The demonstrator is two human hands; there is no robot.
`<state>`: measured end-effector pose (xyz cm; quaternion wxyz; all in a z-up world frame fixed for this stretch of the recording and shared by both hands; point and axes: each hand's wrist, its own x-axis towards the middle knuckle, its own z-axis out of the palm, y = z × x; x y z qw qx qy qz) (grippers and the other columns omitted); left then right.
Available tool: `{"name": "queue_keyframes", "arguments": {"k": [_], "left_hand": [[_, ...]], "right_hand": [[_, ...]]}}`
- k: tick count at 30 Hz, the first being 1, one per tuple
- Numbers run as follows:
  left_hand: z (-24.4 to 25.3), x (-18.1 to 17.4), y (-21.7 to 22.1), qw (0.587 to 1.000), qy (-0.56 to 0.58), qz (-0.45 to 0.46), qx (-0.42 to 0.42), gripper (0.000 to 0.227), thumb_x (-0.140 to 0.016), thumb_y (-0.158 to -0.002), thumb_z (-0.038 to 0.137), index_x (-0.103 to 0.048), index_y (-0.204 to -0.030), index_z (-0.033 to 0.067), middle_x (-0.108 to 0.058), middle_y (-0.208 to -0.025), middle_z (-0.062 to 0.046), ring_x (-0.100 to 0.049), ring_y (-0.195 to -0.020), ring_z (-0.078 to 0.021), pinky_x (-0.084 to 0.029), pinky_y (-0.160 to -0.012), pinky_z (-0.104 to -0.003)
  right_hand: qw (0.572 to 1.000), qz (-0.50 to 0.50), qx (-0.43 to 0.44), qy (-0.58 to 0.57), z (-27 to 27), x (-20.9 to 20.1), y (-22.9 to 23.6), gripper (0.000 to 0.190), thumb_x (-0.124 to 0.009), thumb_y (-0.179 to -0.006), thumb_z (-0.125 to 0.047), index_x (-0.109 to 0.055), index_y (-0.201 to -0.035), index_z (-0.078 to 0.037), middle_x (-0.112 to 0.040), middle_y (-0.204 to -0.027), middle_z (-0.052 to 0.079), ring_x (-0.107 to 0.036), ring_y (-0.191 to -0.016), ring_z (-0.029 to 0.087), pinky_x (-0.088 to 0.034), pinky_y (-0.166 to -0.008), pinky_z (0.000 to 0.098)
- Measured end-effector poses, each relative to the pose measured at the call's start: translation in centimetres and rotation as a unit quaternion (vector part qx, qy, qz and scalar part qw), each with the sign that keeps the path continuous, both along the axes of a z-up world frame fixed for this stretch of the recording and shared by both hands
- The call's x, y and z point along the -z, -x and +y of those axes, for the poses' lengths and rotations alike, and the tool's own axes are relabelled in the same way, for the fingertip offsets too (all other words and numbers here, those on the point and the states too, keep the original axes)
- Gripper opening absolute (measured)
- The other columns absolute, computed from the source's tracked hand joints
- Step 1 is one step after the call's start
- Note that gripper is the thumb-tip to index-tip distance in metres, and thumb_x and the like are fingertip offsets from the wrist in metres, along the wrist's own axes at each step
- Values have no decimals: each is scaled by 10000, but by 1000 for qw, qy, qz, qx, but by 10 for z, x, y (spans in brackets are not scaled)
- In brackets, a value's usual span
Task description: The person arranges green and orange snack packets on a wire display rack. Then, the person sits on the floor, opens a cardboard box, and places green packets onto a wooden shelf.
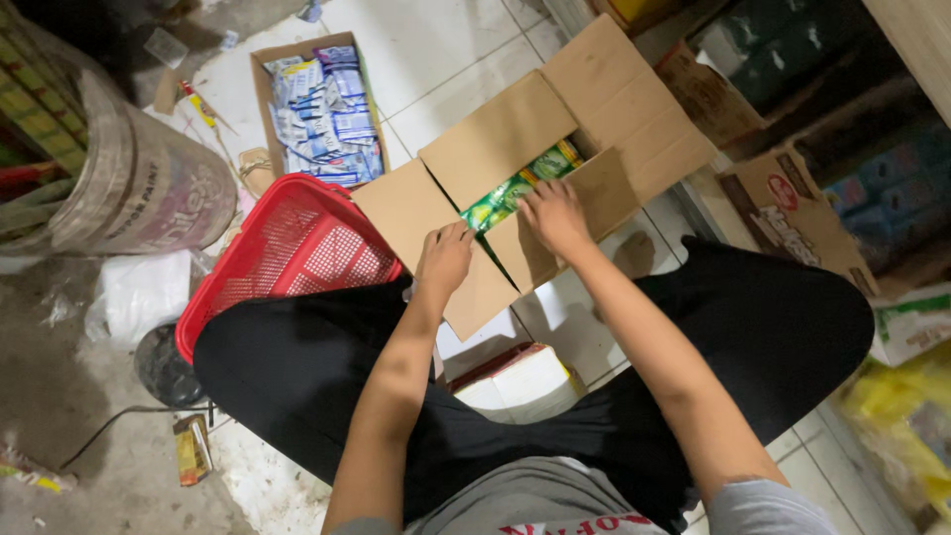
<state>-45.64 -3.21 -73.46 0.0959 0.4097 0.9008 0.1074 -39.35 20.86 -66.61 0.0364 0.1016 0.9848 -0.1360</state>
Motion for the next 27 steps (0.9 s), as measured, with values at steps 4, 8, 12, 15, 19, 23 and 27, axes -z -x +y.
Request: {"name": "queue_keyframes", "arguments": {"k": [4, 8, 12, 15, 19, 23, 27], "left_hand": [[15, 9, 2, 1000, -1, -1, 12, 597, -632, -927, 184, -477, -1502, 143, -411, -1585, -74, -385, -1442, -251, -333, -1121, -543], [27, 11, 3, 998, 45, -45, 7, 727, -658, -918, 240, -355, -1565, 106, -304, -1652, -86, -291, -1516, -253, -267, -1172, -589], [40, 5, 3, 996, 67, -58, 8, 754, -653, -955, 288, -289, -1582, 81, -250, -1675, -73, -244, -1534, -219, -226, -1182, -632], [52, 1, 3, 997, 4, -78, 4, 816, -677, -919, 278, -250, -1575, 43, -184, -1700, -150, -207, -1526, -262, -254, -1169, -589], [58, 3, 12, 988, -57, -139, -28, 769, -677, -916, 206, -317, -1571, 27, -231, -1669, -141, -260, -1533, -303, -320, -1186, -493], [62, 21, 23, 974, -80, -213, -1, 627, -634, -968, 158, -461, -1564, 67, -390, -1632, -97, -408, -1525, -299, -379, -1259, -383], [71, 29, 20, 977, -63, -202, -12, 680, -654, -911, 122, -361, -1511, -9, -208, -1658, -214, -304, -1477, -375, -345, -1153, -436]], "right_hand": [[985, -159, 66, -25, 30, -41, -13, 361, -605, -1073, -453, -755, -1166, -137, -694, -1217, 130, -680, -1142, 317, -551, -987, 443], [991, -108, 42, 64, 63, -35, -63, 693, -802, -772, -298, -571, -1422, -224, -629, -1279, 191, -621, -1150, 416, -510, -937, 509], [982, -76, 55, 164, 55, 15, -108, 1057, -858, -715, -214, -313, -1619, -276, -515, -1383, 228, -612, -1182, 443, -527, -968, 497], [970, -97, 131, 180, 43, 56, -120, 1049, -838, -803, -228, -214, -1646, -269, -369, -1558, 177, -583, -1220, 452, -507, -986, 517], [984, -59, 88, 145, 48, 81, -120, 1077, -881, -793, -260, -201, -1629, -256, -304, -1581, 198, -481, -1336, 463, -465, -1017, 519], [962, 6, 96, 255, 72, 87, -100, 1191, -863, -651, -223, -162, -1612, -169, -345, -1466, 282, -432, -1331, 477, -463, -1062, 471], [967, 85, 43, 236, 67, 89, -61, 948, -813, -860, -253, -245, -1600, -87, -412, -1486, 319, -411, -1366, 502, -382, -1124, 499]]}}
